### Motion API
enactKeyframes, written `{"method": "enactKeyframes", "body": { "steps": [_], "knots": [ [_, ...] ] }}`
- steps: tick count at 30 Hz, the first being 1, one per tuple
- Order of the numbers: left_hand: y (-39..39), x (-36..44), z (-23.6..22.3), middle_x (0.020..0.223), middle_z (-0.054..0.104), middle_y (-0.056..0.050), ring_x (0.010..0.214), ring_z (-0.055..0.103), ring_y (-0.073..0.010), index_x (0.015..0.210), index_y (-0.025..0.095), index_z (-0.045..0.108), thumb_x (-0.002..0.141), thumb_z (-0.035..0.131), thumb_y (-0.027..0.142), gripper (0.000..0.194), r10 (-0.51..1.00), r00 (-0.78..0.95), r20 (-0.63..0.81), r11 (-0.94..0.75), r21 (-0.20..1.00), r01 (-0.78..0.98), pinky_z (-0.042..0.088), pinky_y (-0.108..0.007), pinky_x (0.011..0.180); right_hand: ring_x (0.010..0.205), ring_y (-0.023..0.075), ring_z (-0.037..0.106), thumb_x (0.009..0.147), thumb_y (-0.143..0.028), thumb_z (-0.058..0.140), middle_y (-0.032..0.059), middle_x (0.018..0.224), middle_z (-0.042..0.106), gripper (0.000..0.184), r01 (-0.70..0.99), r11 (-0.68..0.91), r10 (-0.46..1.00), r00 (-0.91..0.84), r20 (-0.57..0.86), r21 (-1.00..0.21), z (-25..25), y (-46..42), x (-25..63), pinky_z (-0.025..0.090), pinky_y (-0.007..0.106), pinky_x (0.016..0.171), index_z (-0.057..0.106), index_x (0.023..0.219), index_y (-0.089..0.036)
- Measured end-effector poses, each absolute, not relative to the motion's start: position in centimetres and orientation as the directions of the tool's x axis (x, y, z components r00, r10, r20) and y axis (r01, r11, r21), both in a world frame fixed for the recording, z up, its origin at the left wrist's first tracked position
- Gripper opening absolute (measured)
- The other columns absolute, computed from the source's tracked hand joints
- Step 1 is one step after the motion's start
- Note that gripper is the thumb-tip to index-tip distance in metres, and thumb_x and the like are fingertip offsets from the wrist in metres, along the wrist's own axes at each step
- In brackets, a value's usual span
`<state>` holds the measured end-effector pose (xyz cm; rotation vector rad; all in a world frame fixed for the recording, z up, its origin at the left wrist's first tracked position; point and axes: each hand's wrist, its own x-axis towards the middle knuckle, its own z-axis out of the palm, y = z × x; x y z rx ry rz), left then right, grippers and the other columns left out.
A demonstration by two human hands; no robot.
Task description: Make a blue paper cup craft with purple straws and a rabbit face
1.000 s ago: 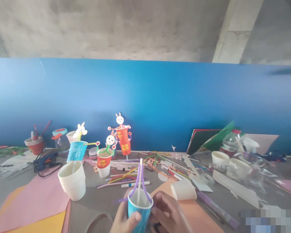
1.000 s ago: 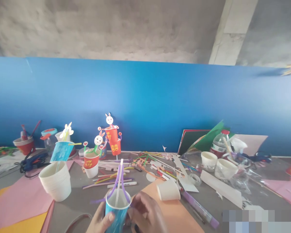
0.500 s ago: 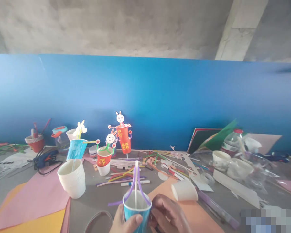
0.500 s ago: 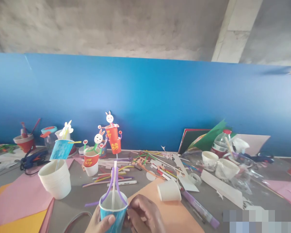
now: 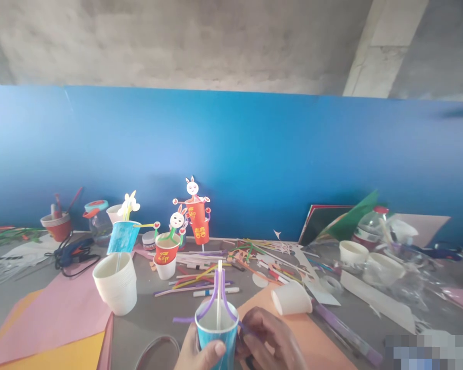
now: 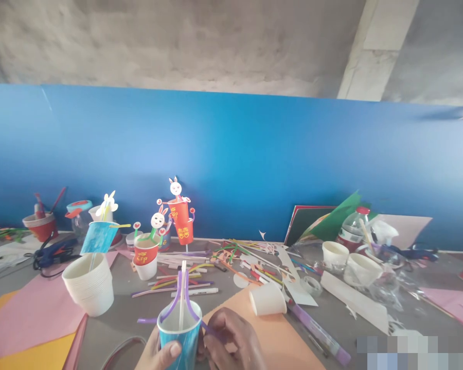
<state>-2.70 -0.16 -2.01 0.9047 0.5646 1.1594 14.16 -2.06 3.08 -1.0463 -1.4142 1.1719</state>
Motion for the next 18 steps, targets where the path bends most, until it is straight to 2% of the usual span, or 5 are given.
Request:
{"method": "enactKeyframes", "body": {
  "steps": [6,9,14,18],
  "knots": [
    [-0.4,-2.9,-1.5,0.098,0.078,-0.016,0.097,0.071,-0.0364,0.13,0.017,0.062,0.063,0.086,0.058,0.082,0.941,0.332,0.069,0.119,0.848,-0.516,0.054,-0.048,0.087,0.059,0.0168,0.065,0.087,-0.057,0.063,0.0041,0.065,0.069,0.041,0.155,0.212,0.97,-0.156,0.188,-0.965,3.2,-2.0,14.5,0.048,0.022,0.051,0.056,0.069,-0.021],
    [-0.5,-2.8,-1.1,0.101,0.078,-0.016,0.095,0.071,-0.0355,0.132,0.017,0.061,0.061,0.087,0.059,0.086,0.943,0.331,0.042,0.138,0.854,-0.501,0.054,-0.048,0.088,0.06,0.0171,0.067,0.089,-0.061,0.059,0.0042,0.066,0.069,0.044,0.125,0.205,0.971,-0.149,0.186,-0.971,3.2,-2.1,14.5,0.052,0.023,0.054,0.056,0.069,-0.021],
    [-0.7,-2.8,-0.6,0.087,0.08,-0.014,0.086,0.073,-0.0337,0.132,0.015,0.061,0.061,0.085,0.062,0.089,0.923,0.383,0.03,0.166,0.868,-0.469,0.053,-0.049,0.089,0.061,0.0172,0.068,0.088,-0.061,0.062,0.0042,0.068,0.069,0.045,0.094,0.192,0.971,-0.165,0.175,-0.977,3.8,-2.3,14.3,0.053,0.023,0.055,0.056,0.068,-0.021],
    [-0.7,-2.9,-0.7,0.095,0.079,-0.015,0.092,0.072,-0.035,0.132,0.016,0.061,0.058,0.087,0.062,0.091,0.935,0.354,-0.017,0.187,0.872,-0.452,0.052,-0.049,0.092,0.062,0.0175,0.067,0.091,-0.061,0.058,0.0031,0.068,0.066,0.043,0.051,0.244,0.954,-0.191,0.231,-0.968,3.7,-2.3,14.7,0.054,0.025,0.059,0.06,0.075,-0.021]
  ]
}}
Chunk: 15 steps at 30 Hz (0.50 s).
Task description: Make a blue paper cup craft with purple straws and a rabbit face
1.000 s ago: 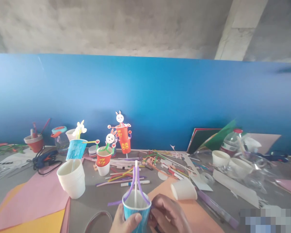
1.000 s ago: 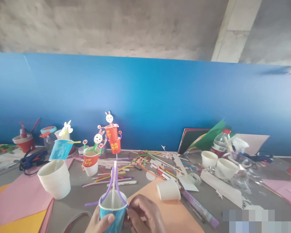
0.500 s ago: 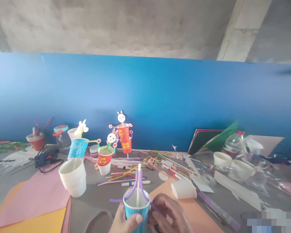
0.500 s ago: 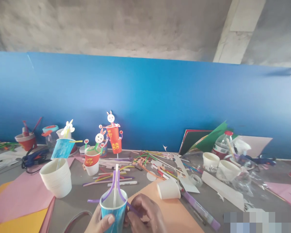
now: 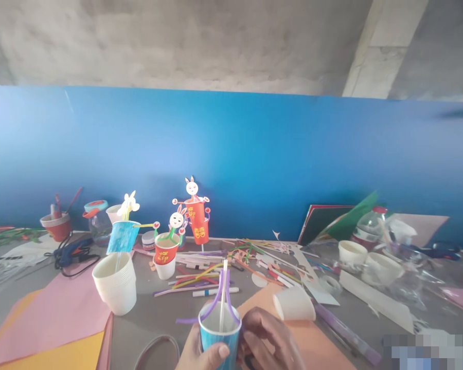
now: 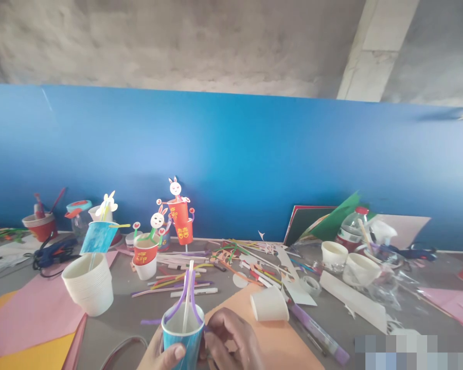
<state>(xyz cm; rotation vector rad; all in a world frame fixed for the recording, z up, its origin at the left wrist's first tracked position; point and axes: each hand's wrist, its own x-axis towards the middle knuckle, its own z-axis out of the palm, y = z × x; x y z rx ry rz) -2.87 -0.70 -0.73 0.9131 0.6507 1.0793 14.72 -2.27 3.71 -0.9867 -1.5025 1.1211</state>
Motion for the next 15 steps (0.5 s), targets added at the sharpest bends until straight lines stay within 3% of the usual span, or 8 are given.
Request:
{"method": "enactKeyframes", "body": {
  "steps": [4,10,15],
  "knots": [
    [-0.93,-2.59,-0.34,0.105,0.077,-0.016,0.102,0.07,-0.0368,0.135,0.017,0.06,0.056,0.089,0.06,0.094,0.917,0.399,-0.027,0.21,0.881,-0.423,0.05,-0.048,0.096,0.068,0.0176,0.064,0.095,-0.056,0.054,0.0044,0.084,0.062,0.038,0.025,0.274,0.947,-0.179,0.266,-0.961,3.39,-1.96,15.55,0.052,0.027,0.06,0.065,0.09,-0.02],
    [-1.15,-2.26,-0.19,0.111,0.075,-0.017,0.105,0.068,-0.0365,0.136,0.017,0.058,0.056,0.088,0.062,0.097,0.864,0.501,-0.057,0.268,0.893,-0.361,0.047,-0.047,0.096,0.071,0.0159,0.056,0.089,-0.044,0.067,0.0007,0.076,0.052,0.033,0.028,0.289,0.944,-0.175,0.28,-0.957,3.65,-1.46,15.76,0.045,0.024,0.059,0.06,0.068,-0.02],
    [-0.91,-2.51,-0.54,0.114,0.074,-0.018,0.105,0.067,-0.0359,0.138,0.016,0.056,0.059,0.086,0.063,0.097,0.849,0.526,-0.046,0.246,0.916,-0.317,0.046,-0.047,0.097,0.075,0.017,0.055,0.088,-0.043,0.068,0.0008,0.076,0.05,0.034,-0.048,0.247,0.955,-0.156,0.251,-0.968,3.54,-1.43,15.41,0.041,0.023,0.056,0.058,0.066,-0.02]
  ]
}}
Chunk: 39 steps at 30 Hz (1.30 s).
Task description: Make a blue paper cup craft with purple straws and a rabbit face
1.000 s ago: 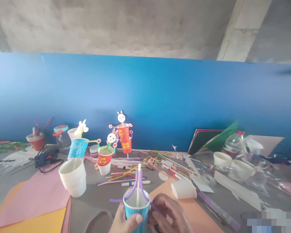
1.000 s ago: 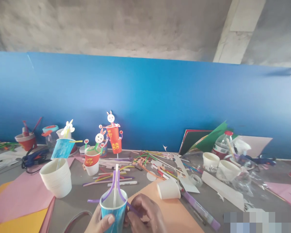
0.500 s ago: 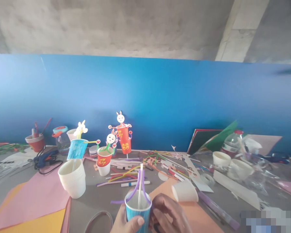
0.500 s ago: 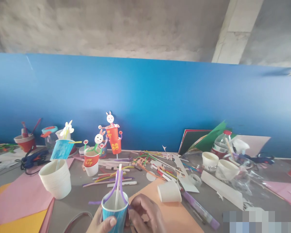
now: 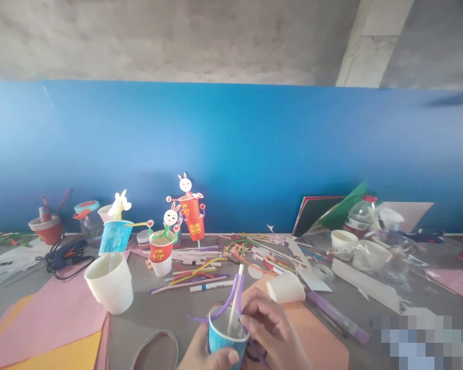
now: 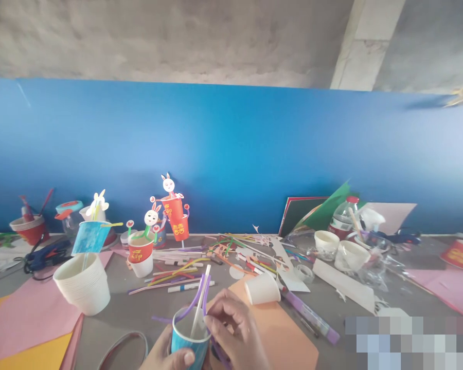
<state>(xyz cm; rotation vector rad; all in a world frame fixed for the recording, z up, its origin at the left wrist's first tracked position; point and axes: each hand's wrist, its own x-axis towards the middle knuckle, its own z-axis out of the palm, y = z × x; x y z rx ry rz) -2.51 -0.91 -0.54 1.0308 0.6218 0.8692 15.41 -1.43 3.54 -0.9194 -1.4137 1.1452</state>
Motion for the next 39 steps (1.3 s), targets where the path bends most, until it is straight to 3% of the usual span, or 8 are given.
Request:
{"method": "enactKeyframes", "body": {
  "steps": [9,15,23,29,33,39],
  "knots": [
    [-0.8,-2.6,0.2,0.109,0.074,-0.014,0.099,0.068,-0.0321,0.133,0.017,0.06,0.064,0.085,0.059,0.085,0.823,0.568,-0.016,0.24,0.916,-0.323,0.048,-0.042,0.091,0.065,0.0125,0.049,0.088,-0.048,0.068,-0.0015,0.075,0.048,0.038,-0.074,0.188,0.964,-0.176,0.198,-0.979,3.0,-1.3,15.4,0.036,0.022,0.052,0.054,0.067,-0.02],
    [-0.3,-2.8,-0.2,0.097,0.075,-0.013,0.089,0.069,-0.029,0.12,0.013,0.069,0.071,0.083,0.052,0.065,0.787,0.617,-0.01,0.294,0.885,-0.36,0.049,-0.04,0.086,0.067,0.013,0.048,0.091,-0.054,0.061,0.0003,0.081,0.05,0.041,0.033,0.198,0.951,-0.25,0.184,-0.98,3.7,-1.5,15.5,0.037,0.023,0.055,0.055,0.071,-0.019],
    [-0.1,-2.8,-0.1,0.09,0.074,-0.011,0.079,0.069,-0.0253,0.118,0.012,0.071,0.073,0.081,0.051,0.06,0.768,0.641,0.011,0.304,0.874,-0.379,0.051,-0.036,0.076,0.072,0.0158,0.051,0.094,-0.057,0.055,0.0006,0.081,0.05,0.045,0.087,0.266,0.93,-0.283,0.233,-0.96,4.7,-1.7,15.6,0.039,0.026,0.062,0.054,0.069,-0.02],
    [0.3,-2.9,-0.1,0.082,0.073,-0.01,0.071,0.067,-0.0218,0.108,0.01,0.074,0.07,0.081,0.054,0.059,0.733,0.681,0.009,0.323,0.876,-0.359,0.049,-0.035,0.077,0.069,0.0147,0.048,0.096,-0.053,0.054,0.0003,0.082,0.049,0.039,0.074,0.254,0.924,-0.315,0.219,-0.964,4.5,-1.9,15.6,0.037,0.024,0.058,0.055,0.074,-0.021],
    [-0.1,-3.1,0.2,0.088,0.075,-0.011,0.086,0.068,-0.0278,0.113,0.011,0.073,0.067,0.084,0.055,0.065,0.782,0.623,-0.031,0.293,0.899,-0.324,0.047,-0.037,0.084,0.071,0.0151,0.048,0.096,-0.053,0.054,-0.0004,0.081,0.048,0.039,0.083,0.261,0.92,-0.323,0.222,-0.962,4.7,-1.8,15.7,0.037,0.025,0.06,0.055,0.074,-0.021],
    [-0.9,-2.8,-0.2,0.114,0.073,-0.016,0.113,0.062,-0.0401,0.124,0.013,0.068,0.059,0.086,0.063,0.084,0.829,0.557,-0.043,0.24,0.928,-0.286,0.042,-0.049,0.1,0.069,0.0144,0.047,0.09,-0.055,0.063,-0.0018,0.076,0.045,0.04,0.039,0.258,0.922,-0.31,0.234,-0.965,4.2,-1.4,15.9,0.036,0.024,0.058,0.056,0.07,-0.02]
  ]
}}
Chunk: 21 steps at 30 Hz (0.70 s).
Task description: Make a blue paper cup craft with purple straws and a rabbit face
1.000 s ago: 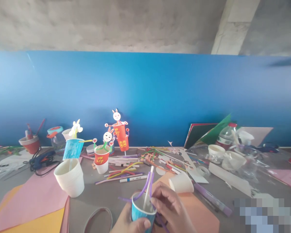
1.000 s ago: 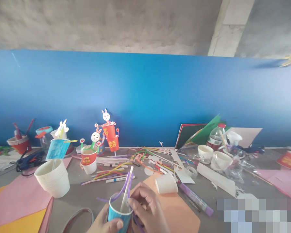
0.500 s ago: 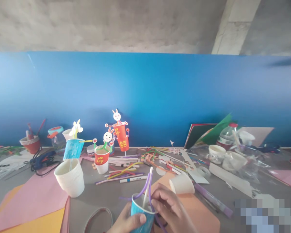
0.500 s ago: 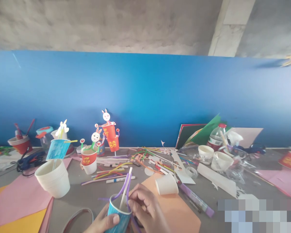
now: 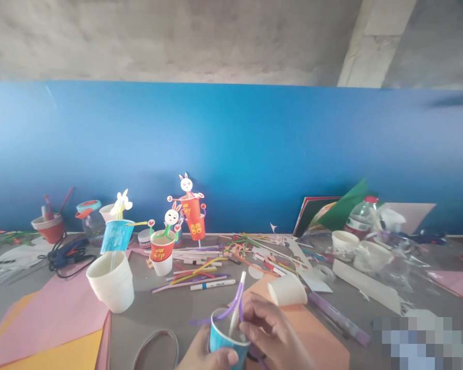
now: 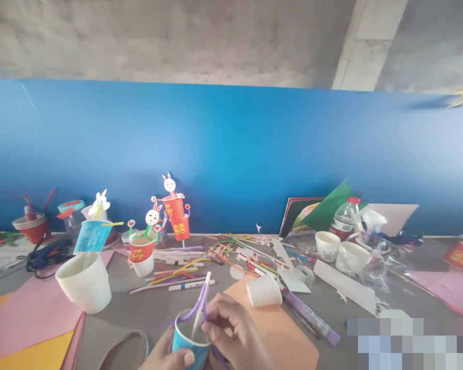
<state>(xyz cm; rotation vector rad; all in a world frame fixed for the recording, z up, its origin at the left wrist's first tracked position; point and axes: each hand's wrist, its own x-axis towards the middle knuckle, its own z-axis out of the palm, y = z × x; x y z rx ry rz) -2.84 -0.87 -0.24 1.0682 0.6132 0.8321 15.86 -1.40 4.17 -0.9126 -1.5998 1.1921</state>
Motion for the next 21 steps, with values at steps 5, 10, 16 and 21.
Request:
{"method": "enactKeyframes", "body": {
  "steps": [5,10,16,21],
  "knots": [
    [-1.4,-2.2,-0.1,0.117,0.072,-0.014,0.118,0.059,-0.0389,0.12,0.017,0.069,0.055,0.09,0.059,0.08,0.874,0.485,-0.031,0.211,0.923,-0.322,0.041,-0.046,0.102,0.065,0.0128,0.047,0.087,-0.053,0.068,-0.0011,0.078,0.047,0.04,-0.012,0.22,0.936,-0.278,0.215,-0.975,2.9,-1.2,16.0,0.038,0.023,0.055,0.053,0.07,-0.02],
    [-1.8,-1.7,1.1,0.108,0.074,-0.012,0.107,0.063,-0.0348,0.119,0.019,0.068,0.054,0.092,0.057,0.079,0.877,0.481,-0.006,0.207,0.908,-0.365,0.046,-0.045,0.096,0.067,0.014,0.049,0.082,-0.055,0.073,0.0004,0.079,0.048,0.041,-0.067,0.203,0.941,-0.262,0.213,-0.977,2.2,-1.0,16.0,0.038,0.023,0.054,0.055,0.07,-0.02],
    [-1.9,-1.7,1.3,0.108,0.075,-0.011,0.106,0.066,-0.0335,0.119,0.02,0.067,0.054,0.092,0.056,0.078,0.873,0.486,-0.031,0.225,0.911,-0.346,0.048,-0.042,0.094,0.06,0.0111,0.044,0.079,-0.056,0.075,-0.0019,0.074,0.047,0.044,-0.109,0.168,0.949,-0.252,0.191,-0.98,2.7,-0.9,15.8,0.036,0.023,0.052,0.054,0.069,-0.02],
    [-1.7,-1.9,0.4,0.115,0.074,-0.014,0.11,0.065,-0.0364,0.123,0.018,0.066,0.055,0.091,0.058,0.082,0.874,0.485,-0.028,0.224,0.909,-0.35,0.046,-0.046,0.099,0.068,0.0139,0.05,0.082,-0.055,0.073,-0.0004,0.077,0.049,0.04,-0.086,0.204,0.943,-0.249,0.219,-0.975,3.2,-1.0,15.8,0.039,0.024,0.056,0.059,0.07,-0.019]
  ]
}}
